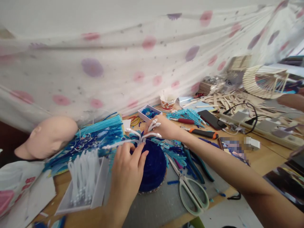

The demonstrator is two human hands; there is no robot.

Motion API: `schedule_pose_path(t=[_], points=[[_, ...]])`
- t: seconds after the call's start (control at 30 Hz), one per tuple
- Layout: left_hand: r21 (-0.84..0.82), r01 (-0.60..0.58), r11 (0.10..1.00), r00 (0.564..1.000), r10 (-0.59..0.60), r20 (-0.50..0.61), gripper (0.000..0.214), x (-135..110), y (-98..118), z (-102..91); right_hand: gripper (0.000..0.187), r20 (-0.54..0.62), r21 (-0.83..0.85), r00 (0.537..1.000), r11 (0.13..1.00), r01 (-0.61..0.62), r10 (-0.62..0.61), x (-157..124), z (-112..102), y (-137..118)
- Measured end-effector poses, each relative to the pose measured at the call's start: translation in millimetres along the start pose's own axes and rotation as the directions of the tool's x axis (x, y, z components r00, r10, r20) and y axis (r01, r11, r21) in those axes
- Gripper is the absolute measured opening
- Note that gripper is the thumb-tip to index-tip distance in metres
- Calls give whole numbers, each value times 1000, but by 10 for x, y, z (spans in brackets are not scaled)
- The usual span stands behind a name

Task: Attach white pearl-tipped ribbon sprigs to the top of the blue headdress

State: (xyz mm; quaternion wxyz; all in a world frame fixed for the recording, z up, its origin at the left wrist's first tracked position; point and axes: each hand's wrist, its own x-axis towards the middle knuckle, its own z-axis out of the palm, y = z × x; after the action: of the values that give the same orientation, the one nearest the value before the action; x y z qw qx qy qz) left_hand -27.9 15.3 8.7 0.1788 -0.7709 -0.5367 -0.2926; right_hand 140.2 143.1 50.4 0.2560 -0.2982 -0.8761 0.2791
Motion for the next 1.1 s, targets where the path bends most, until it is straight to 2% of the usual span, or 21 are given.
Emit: schedule_pose_path(t=[0.27,0.5,0.77,0.97,1.1], points=[[100,54,994,998,-58,39,25,87,17,61,6,-5,-68,999,997,-43,42,45,3,-61],[201,-32,979,997,17,76,21,93,-59,103,11,-13,-66,1000,997,-26,25,71,-4,-109],[209,-61,976,992,37,117,22,113,-45,37,9,-28,-68,999,997,-25,23,76,8,-82],[142,34,989,998,-42,48,25,171,-33,-22,9,-31,-58,999,998,-17,16,79,9,-83],[156,-13,988,996,-1,86,24,130,-51,32,12,-40,-55,999,998,-5,3,75,14,-65]])
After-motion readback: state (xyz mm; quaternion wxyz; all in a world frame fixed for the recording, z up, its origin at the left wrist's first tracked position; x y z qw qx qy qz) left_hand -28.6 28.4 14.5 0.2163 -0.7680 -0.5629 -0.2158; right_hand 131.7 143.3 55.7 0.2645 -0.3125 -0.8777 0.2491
